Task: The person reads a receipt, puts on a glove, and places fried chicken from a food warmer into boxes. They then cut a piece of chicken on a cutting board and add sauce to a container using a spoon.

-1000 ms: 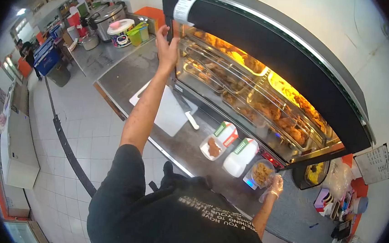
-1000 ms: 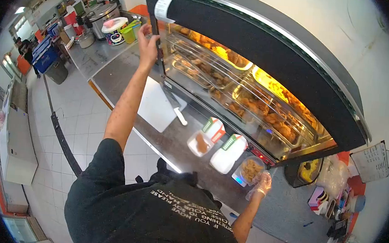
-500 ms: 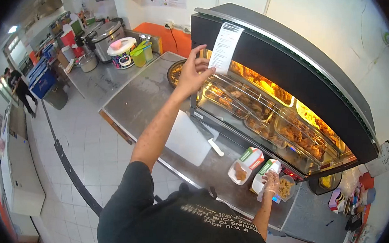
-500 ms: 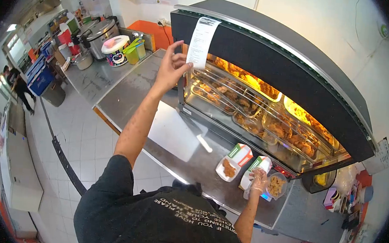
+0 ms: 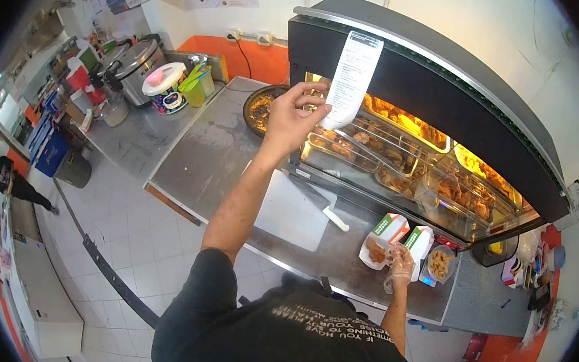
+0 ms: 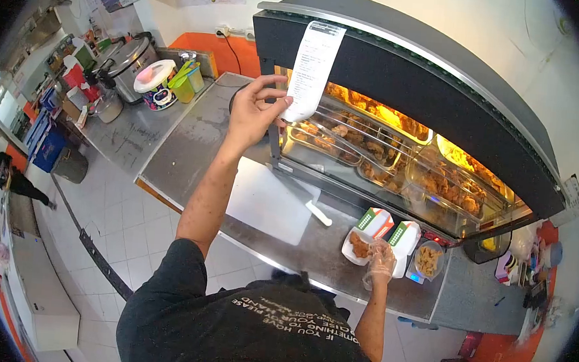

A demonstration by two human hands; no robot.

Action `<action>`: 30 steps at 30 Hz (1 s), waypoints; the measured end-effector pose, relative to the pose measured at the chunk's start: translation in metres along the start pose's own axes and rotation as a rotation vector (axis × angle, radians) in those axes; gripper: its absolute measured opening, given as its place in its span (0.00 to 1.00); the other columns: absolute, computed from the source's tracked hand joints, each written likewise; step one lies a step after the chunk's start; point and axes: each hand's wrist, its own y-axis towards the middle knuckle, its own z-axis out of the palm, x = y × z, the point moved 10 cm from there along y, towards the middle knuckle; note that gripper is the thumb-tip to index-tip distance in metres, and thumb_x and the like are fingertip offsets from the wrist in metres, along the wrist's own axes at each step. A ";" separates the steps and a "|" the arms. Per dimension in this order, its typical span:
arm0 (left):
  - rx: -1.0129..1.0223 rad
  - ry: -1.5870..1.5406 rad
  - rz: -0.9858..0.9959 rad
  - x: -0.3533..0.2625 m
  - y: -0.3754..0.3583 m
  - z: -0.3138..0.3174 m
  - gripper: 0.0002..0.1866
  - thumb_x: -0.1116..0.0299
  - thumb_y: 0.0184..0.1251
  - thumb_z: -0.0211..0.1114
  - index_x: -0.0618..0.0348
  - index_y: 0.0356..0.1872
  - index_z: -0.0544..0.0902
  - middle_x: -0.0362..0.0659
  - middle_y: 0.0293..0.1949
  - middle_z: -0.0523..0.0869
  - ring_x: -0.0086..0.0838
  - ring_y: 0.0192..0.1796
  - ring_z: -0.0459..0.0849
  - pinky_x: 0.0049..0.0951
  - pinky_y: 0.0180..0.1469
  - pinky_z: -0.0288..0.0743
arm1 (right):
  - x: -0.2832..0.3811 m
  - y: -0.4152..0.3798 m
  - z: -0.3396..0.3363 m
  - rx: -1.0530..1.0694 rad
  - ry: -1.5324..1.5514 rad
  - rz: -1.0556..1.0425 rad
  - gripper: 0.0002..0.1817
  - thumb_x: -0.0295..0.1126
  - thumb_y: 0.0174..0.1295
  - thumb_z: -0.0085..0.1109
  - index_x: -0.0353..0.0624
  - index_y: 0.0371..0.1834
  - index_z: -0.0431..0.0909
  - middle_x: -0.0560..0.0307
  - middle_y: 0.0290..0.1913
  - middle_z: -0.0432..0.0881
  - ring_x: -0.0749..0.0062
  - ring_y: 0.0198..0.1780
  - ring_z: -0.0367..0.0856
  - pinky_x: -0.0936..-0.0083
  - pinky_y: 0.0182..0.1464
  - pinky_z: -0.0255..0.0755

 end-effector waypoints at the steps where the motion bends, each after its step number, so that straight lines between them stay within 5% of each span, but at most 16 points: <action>1: 0.009 0.019 0.001 0.000 0.000 0.001 0.20 0.78 0.63 0.67 0.70 0.56 0.75 0.53 0.41 0.87 0.27 0.35 0.89 0.19 0.27 0.84 | 0.001 0.000 0.001 0.007 -0.034 0.011 0.09 0.28 0.66 0.59 0.39 0.47 0.78 0.58 0.34 0.84 0.79 0.28 0.79 0.82 0.29 0.71; 14: -0.010 -0.059 0.048 -0.008 -0.004 0.005 0.18 0.77 0.66 0.64 0.70 0.56 0.76 0.52 0.42 0.88 0.28 0.37 0.89 0.19 0.29 0.85 | 0.001 -0.020 0.012 0.101 -0.383 0.057 0.10 0.32 0.68 0.59 0.36 0.45 0.80 0.58 0.37 0.84 0.76 0.38 0.81 0.76 0.44 0.76; 27: -0.057 0.023 0.086 -0.011 -0.005 0.006 0.18 0.79 0.65 0.62 0.68 0.56 0.76 0.52 0.40 0.89 0.32 0.37 0.90 0.22 0.34 0.83 | 0.016 -0.029 0.022 0.155 -0.515 -0.049 0.17 0.40 0.68 0.60 0.35 0.49 0.81 0.52 0.39 0.86 0.72 0.42 0.83 0.72 0.46 0.75; 30: -0.056 0.029 0.109 -0.013 -0.006 0.007 0.18 0.78 0.65 0.62 0.68 0.57 0.76 0.53 0.40 0.88 0.31 0.37 0.90 0.23 0.32 0.84 | 0.032 -0.042 0.027 0.165 -0.501 0.119 0.18 0.41 0.67 0.60 0.35 0.49 0.80 0.49 0.41 0.87 0.68 0.43 0.84 0.70 0.47 0.75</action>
